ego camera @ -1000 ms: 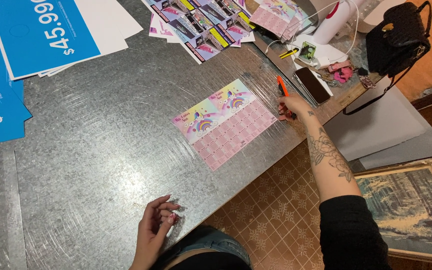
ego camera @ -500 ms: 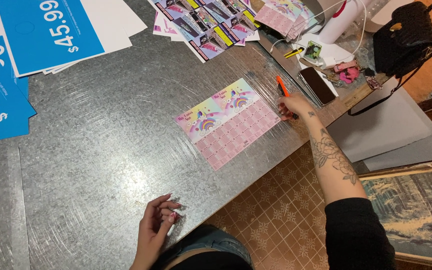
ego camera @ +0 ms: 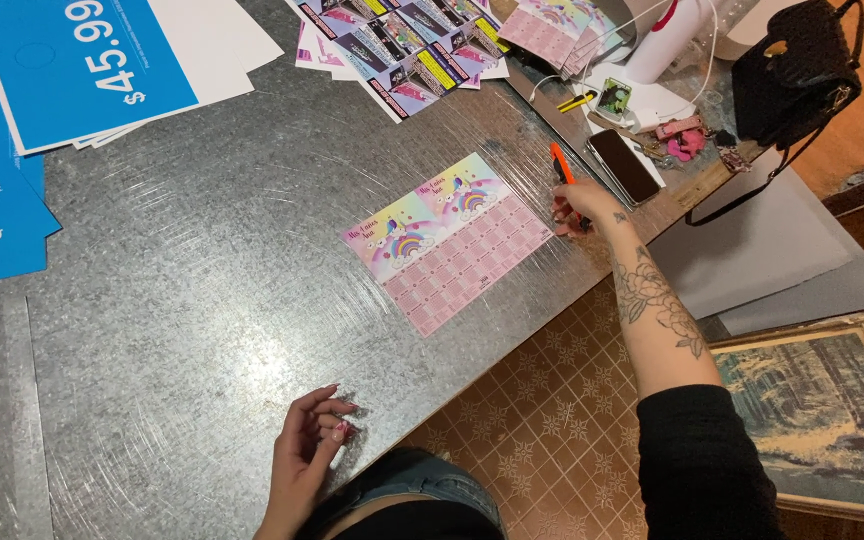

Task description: Trimming printed sheets using a utility knife and a metal ruler on a production workbench.

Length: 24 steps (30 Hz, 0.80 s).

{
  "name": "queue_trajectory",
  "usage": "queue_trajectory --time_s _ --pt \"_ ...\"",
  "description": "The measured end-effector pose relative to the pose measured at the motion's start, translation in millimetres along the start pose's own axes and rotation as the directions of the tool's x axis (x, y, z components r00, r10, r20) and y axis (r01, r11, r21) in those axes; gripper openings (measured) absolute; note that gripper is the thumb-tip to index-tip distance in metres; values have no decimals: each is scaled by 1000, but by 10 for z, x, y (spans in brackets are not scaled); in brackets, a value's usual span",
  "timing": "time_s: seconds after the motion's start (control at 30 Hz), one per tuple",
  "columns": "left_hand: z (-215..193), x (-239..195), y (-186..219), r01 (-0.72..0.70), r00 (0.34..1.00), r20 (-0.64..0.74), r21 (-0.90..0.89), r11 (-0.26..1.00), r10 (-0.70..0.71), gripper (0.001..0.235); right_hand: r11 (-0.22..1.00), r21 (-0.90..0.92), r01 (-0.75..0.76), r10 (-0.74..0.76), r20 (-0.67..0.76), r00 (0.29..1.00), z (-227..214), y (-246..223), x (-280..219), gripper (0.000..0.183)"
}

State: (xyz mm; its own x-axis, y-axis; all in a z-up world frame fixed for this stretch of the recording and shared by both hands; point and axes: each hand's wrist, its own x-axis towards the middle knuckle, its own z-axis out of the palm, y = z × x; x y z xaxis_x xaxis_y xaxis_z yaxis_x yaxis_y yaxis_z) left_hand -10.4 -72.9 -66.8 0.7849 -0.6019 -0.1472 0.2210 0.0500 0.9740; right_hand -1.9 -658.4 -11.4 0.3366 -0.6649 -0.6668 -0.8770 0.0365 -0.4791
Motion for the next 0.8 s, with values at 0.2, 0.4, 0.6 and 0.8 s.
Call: queue_trajectory --time_s 0.2,0.4,0.6,0.8 --pt "-16 7 -62 -19 1000 1 5 1000 19 45 998 63 -20 17 43 999 -56 131 79 39" --pt "9 6 20 35 999 -1 26 999 -35 44 999 31 -7 5 64 998 -94 109 160 40" --pt "-28 12 -151 38 999 -11 -18 999 -38 44 998 64 -19 12 98 995 -116 111 73 43" --pt "-17 15 -94 44 999 -5 15 999 -44 44 977 212 -15 -17 151 988 -209 362 337 40"
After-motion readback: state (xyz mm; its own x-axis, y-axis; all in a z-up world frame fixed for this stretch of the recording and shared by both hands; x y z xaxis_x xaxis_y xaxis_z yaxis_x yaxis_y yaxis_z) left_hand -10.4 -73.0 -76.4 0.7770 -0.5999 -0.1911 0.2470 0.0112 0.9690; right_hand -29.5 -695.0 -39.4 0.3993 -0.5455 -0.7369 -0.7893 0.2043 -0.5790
